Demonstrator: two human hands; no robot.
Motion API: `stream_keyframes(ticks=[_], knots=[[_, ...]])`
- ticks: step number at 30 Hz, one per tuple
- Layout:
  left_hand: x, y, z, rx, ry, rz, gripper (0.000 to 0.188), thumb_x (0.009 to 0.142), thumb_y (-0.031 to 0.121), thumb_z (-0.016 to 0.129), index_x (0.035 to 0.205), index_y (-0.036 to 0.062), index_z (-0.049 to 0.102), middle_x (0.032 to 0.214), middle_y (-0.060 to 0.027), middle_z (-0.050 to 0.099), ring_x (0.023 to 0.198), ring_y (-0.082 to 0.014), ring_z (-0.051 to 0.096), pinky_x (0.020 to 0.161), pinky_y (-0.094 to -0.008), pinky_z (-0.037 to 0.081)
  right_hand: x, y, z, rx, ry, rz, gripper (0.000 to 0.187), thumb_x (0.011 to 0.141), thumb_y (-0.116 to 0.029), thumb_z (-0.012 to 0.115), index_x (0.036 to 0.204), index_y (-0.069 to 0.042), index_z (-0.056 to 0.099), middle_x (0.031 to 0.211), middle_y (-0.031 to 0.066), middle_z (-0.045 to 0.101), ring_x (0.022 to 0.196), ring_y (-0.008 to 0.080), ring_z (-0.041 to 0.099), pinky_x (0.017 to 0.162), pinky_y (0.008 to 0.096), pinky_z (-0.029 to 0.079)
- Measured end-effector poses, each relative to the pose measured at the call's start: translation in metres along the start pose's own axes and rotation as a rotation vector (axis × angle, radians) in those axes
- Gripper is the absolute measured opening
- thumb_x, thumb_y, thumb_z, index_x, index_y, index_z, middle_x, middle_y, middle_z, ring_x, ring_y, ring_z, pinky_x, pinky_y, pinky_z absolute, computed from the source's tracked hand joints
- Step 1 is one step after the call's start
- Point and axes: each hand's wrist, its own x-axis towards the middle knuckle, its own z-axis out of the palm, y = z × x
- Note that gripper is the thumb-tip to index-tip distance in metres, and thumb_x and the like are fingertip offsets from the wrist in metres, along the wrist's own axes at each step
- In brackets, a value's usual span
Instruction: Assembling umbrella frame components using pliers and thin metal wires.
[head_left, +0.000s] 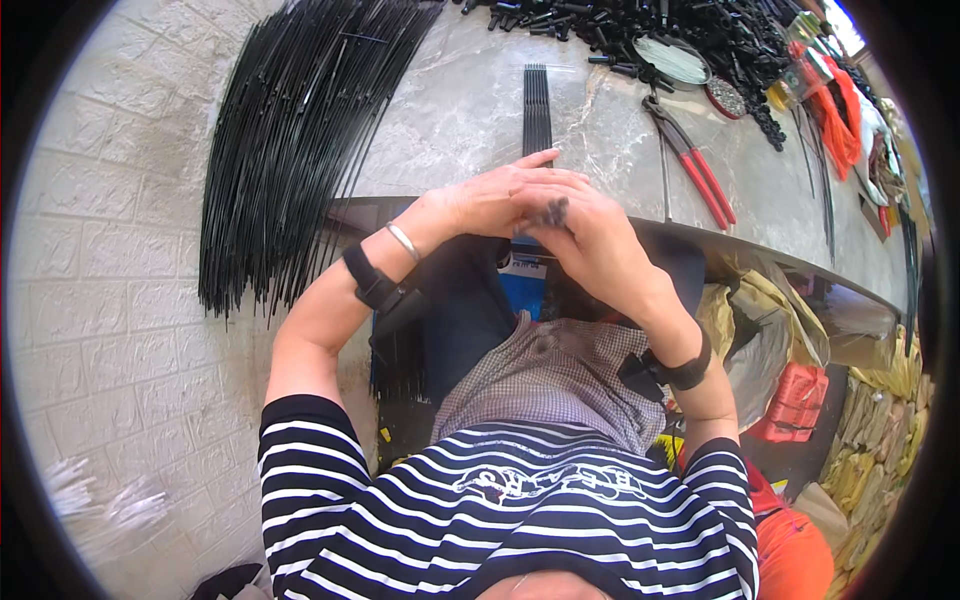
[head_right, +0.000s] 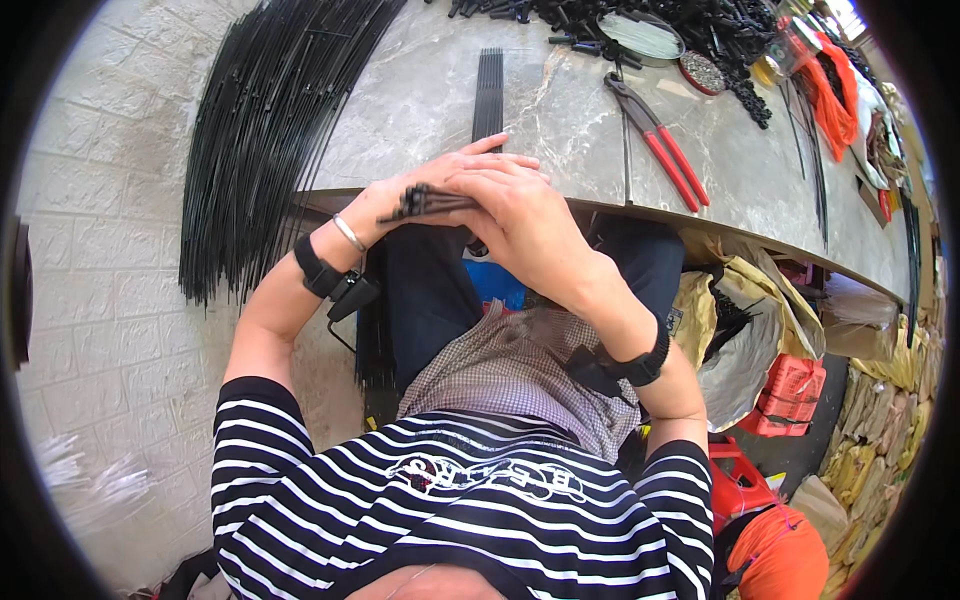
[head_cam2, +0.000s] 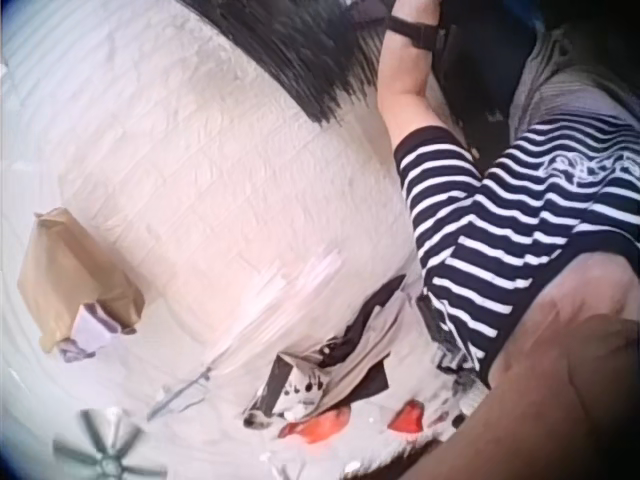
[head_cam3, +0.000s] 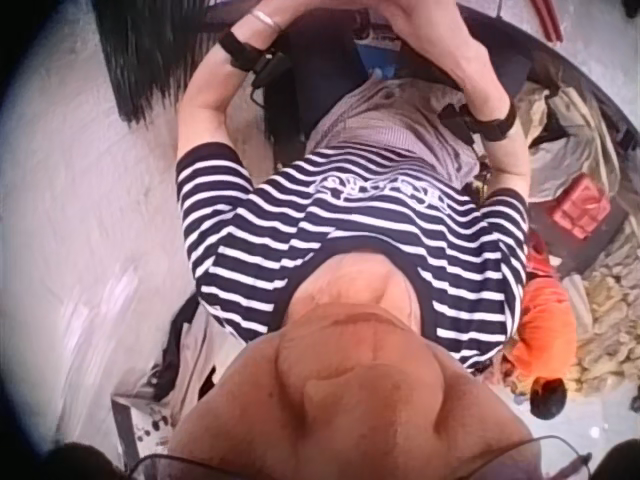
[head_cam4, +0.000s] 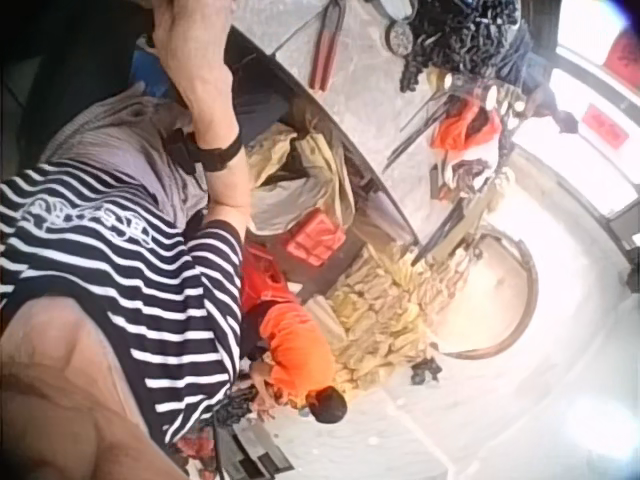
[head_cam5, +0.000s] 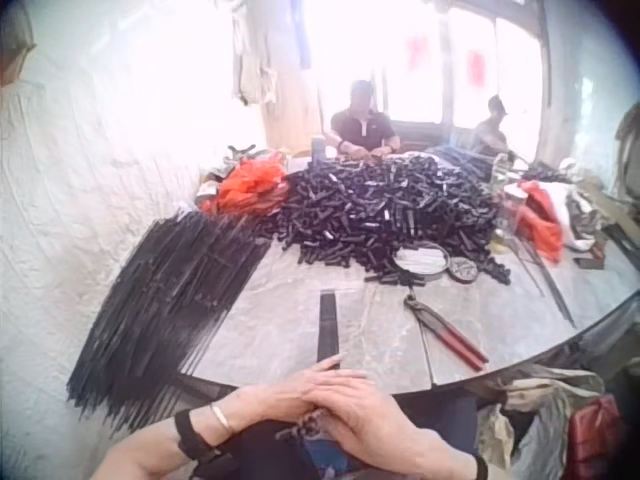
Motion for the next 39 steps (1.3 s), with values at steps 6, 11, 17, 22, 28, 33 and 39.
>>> stream_keyframes(ticks=[6, 11, 17, 22, 28, 33, 39], knots=[[-0.005, 0.012, -0.001, 0.073, 0.058, -0.036, 0.025, 0.081, 0.016, 0.063, 0.105, 0.0069, 0.062, 0.115, -0.0105, 0.059, 0.118, -0.0280, 0.049, 0.114, -0.0454, 0.023, 0.003, -0.046, -0.019, -0.010, 0.117, 0.212, 0.024, 0.080, -0.006, 0.061, 0.104, -0.002, 0.062, 0.095, 0.0180, 0.064, 0.088, 0.0358, 0.062, 0.074, 0.0390, 0.051], [-0.004, 0.006, 0.004, 0.196, 0.056, 0.035, 0.022, 0.082, 0.015, 0.063, 0.100, 0.0034, 0.062, 0.112, -0.0118, 0.060, 0.115, -0.0305, 0.049, 0.112, -0.0417, 0.026, -0.002, -0.052, -0.012, -0.095, 0.204, 0.160, 0.023, 0.081, -0.004, 0.060, 0.104, -0.002, 0.062, 0.084, 0.0193, 0.064, 0.079, 0.0364, 0.063, 0.067, 0.0395, 0.050], [-0.002, 0.017, -0.001, 0.058, 0.034, -0.115, 0.023, 0.084, 0.019, 0.061, 0.099, 0.0003, 0.062, 0.117, -0.0146, 0.056, 0.119, -0.0327, 0.044, 0.103, -0.0405, 0.036, 0.001, -0.065, -0.017, 0.122, 0.309, 0.175, 0.022, 0.081, -0.001, 0.056, 0.102, 0.000, 0.062, 0.079, 0.0219, 0.062, 0.075, 0.0363, 0.064, 0.064, 0.0369, 0.050], [-0.002, 0.017, -0.004, 0.012, -0.036, -0.156, 0.024, 0.085, 0.019, 0.061, 0.100, 0.0007, 0.062, 0.117, -0.0157, 0.055, 0.119, -0.0341, 0.043, 0.103, -0.0401, 0.037, 0.006, -0.073, -0.024, 0.065, 0.266, 0.193, 0.023, 0.080, 0.001, 0.056, 0.102, 0.000, 0.062, 0.080, 0.0204, 0.064, 0.075, 0.0354, 0.065, 0.064, 0.0347, 0.051], [-0.005, 0.010, -0.001, 0.138, 0.027, -0.071, 0.032, 0.084, 0.019, 0.062, 0.111, 0.0039, 0.059, 0.116, -0.0114, 0.058, 0.123, -0.0306, 0.045, 0.110, -0.0421, 0.030, 0.005, -0.060, -0.023, 0.094, 0.256, 0.137, 0.024, 0.079, -0.004, 0.063, 0.102, -0.002, 0.064, 0.082, 0.0191, 0.065, 0.075, 0.0348, 0.065, 0.062, 0.0336, 0.050], [-0.008, 0.008, 0.004, 0.122, 0.043, -0.073, 0.041, 0.083, 0.019, 0.062, 0.122, 0.0084, 0.054, 0.122, -0.0095, 0.058, 0.118, -0.0243, 0.052, 0.115, -0.0453, 0.022, 0.008, -0.060, -0.027, 0.079, 0.169, 0.233, 0.019, 0.079, -0.006, 0.067, 0.098, -0.002, 0.068, 0.080, 0.0137, 0.068, 0.074, 0.0155, 0.068, 0.066, 0.0266, 0.050], [-0.002, 0.014, 0.002, 0.163, 0.128, -0.046, 0.045, 0.083, 0.018, 0.064, 0.126, 0.0129, 0.054, 0.121, -0.0084, 0.059, 0.114, -0.0253, 0.054, 0.106, -0.0394, 0.036, 0.013, -0.067, -0.031, 0.224, 0.269, 0.113, 0.019, 0.079, -0.004, 0.069, 0.098, -0.001, 0.069, 0.084, 0.0094, 0.071, 0.076, 0.0104, 0.067, 0.068, 0.0229, 0.050]])
